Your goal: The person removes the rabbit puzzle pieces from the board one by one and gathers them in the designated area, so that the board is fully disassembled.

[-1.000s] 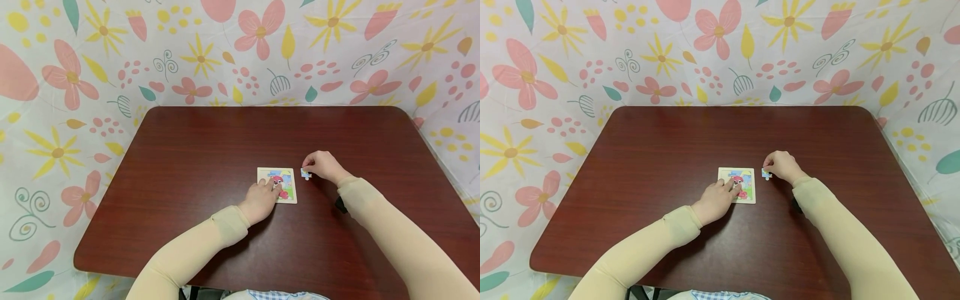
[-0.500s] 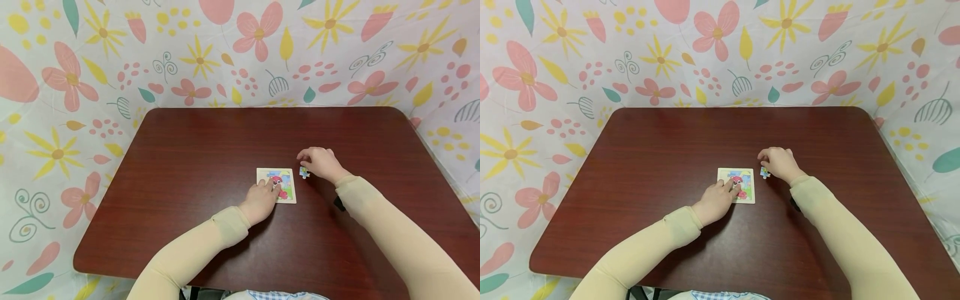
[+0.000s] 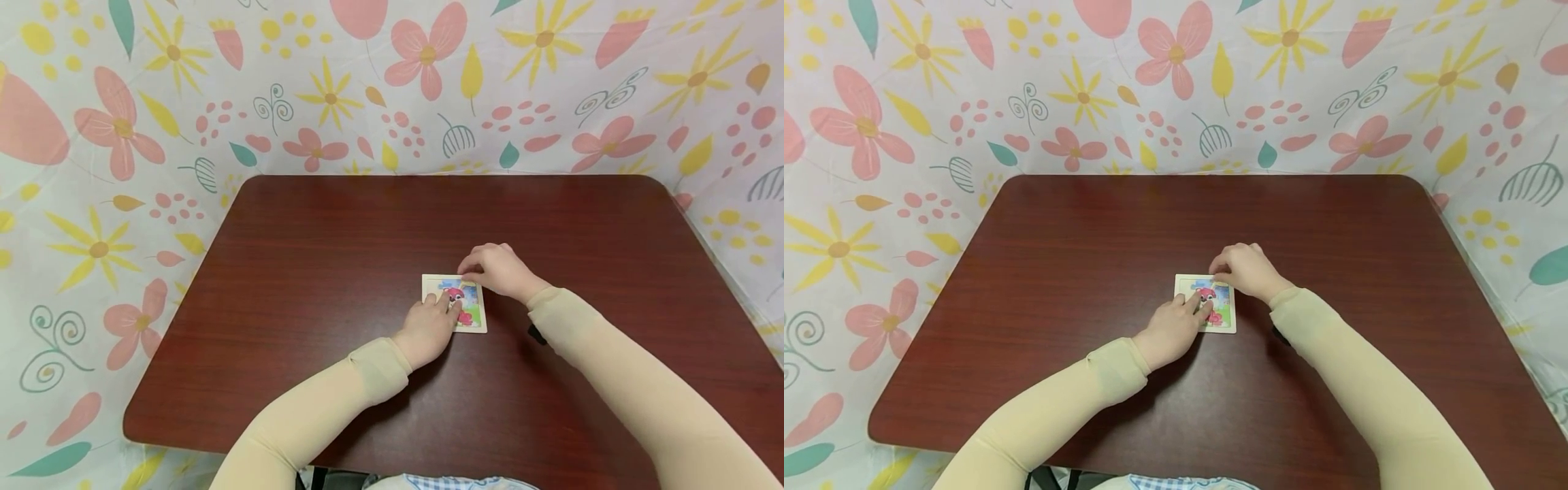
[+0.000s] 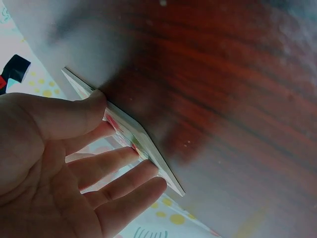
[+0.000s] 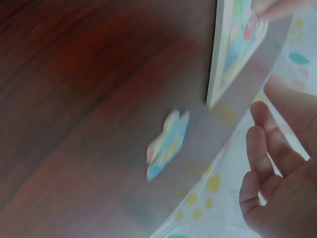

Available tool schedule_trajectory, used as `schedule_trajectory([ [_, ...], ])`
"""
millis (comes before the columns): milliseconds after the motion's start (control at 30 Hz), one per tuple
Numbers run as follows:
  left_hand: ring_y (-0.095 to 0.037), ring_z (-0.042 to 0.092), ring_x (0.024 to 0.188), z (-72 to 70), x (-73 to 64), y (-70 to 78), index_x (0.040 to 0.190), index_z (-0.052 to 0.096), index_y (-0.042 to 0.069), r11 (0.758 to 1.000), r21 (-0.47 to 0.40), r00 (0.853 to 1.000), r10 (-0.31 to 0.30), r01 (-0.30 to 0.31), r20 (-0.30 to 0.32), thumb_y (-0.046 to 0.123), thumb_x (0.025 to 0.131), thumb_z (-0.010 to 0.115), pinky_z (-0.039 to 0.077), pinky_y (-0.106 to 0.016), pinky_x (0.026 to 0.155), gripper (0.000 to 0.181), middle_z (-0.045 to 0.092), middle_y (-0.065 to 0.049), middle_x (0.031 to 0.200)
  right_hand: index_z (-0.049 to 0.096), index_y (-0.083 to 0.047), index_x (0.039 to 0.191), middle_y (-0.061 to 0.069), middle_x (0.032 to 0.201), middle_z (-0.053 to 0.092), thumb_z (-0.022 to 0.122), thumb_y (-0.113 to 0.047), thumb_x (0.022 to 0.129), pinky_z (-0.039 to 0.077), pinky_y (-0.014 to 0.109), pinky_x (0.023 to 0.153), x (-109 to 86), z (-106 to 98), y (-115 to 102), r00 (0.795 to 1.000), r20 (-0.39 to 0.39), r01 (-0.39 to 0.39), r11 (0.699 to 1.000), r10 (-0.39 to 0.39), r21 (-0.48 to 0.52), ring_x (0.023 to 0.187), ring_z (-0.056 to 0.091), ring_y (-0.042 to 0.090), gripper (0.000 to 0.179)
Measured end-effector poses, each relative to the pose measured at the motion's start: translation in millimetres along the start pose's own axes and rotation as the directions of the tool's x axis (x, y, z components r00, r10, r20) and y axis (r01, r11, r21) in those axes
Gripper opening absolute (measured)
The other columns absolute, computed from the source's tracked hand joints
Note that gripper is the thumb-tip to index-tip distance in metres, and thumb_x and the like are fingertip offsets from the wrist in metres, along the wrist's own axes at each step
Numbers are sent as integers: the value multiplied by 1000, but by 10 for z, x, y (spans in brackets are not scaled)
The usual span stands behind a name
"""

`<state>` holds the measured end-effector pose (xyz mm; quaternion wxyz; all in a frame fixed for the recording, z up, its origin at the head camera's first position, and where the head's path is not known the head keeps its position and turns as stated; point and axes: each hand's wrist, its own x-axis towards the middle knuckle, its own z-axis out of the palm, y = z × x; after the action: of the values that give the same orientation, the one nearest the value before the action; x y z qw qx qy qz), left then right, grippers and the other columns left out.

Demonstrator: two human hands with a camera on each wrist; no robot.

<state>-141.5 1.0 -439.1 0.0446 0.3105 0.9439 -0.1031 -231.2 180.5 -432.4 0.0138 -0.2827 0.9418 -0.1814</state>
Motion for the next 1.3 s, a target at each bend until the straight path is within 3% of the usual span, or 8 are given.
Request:
schedule_trajectory([
  [133, -21, 50, 111, -6, -3, -1, 142, 46, 21, 1000, 7, 1000, 1, -1, -10, 22, 101, 41, 49, -28, 77, 41, 47, -4, 143, 76, -18, 94, -3, 87, 65, 78, -19, 78, 35, 40, 74, 59, 95, -92, 996, 17, 82, 996, -82, -27, 86, 56, 21, 16],
  [400, -19, 52, 96, 30, -30, 20, 139, 50, 20, 999, 55, 996, 6, -1, -94, 23, 98, 46, 49, -22, 58, 41, 52, -2, 126, 76, -21, 97, 0, 85, 62, 81, -17, 74, 37, 36, 69, 137, 191, -199, 973, 57, 229, 962, -223, -148, 81, 51, 20, 24],
  [533, -19, 52, 94, 52, -34, 24, 136, 52, 19, 999, 53, 991, 2, 5, -135, 23, 97, 47, 48, -21, 57, 40, 53, -3, 124, 77, -22, 94, -2, 85, 61, 81, -21, 73, 36, 34, 69, 156, 178, -216, 967, 65, 254, 946, -246, -201, 80, 49, 19, 21],
  [867, -19, 52, 93, 51, -34, 18, 136, 53, 19, 999, 48, 990, -1, 8, -143, 22, 98, 46, 48, -21, 55, 38, 54, -2, 119, 76, -20, 87, -2, 80, 61, 83, -14, 69, 37, 34, 67, 234, 134, -217, 947, 97, 320, 913, -305, -252, 76, 49, 21, 20],
  [1300, -19, 53, 87, 29, -1, 39, 128, 55, 14, 999, 34, 984, -7, 14, -180, 22, 97, 48, 49, -22, 53, 34, 57, -2, 109, 69, -18, 88, 1, 86, 63, 77, -2, 74, 46, 41, 73, 304, 152, -240, 944, 164, 321, 912, -286, -257, 81, 56, 26, 23],
])
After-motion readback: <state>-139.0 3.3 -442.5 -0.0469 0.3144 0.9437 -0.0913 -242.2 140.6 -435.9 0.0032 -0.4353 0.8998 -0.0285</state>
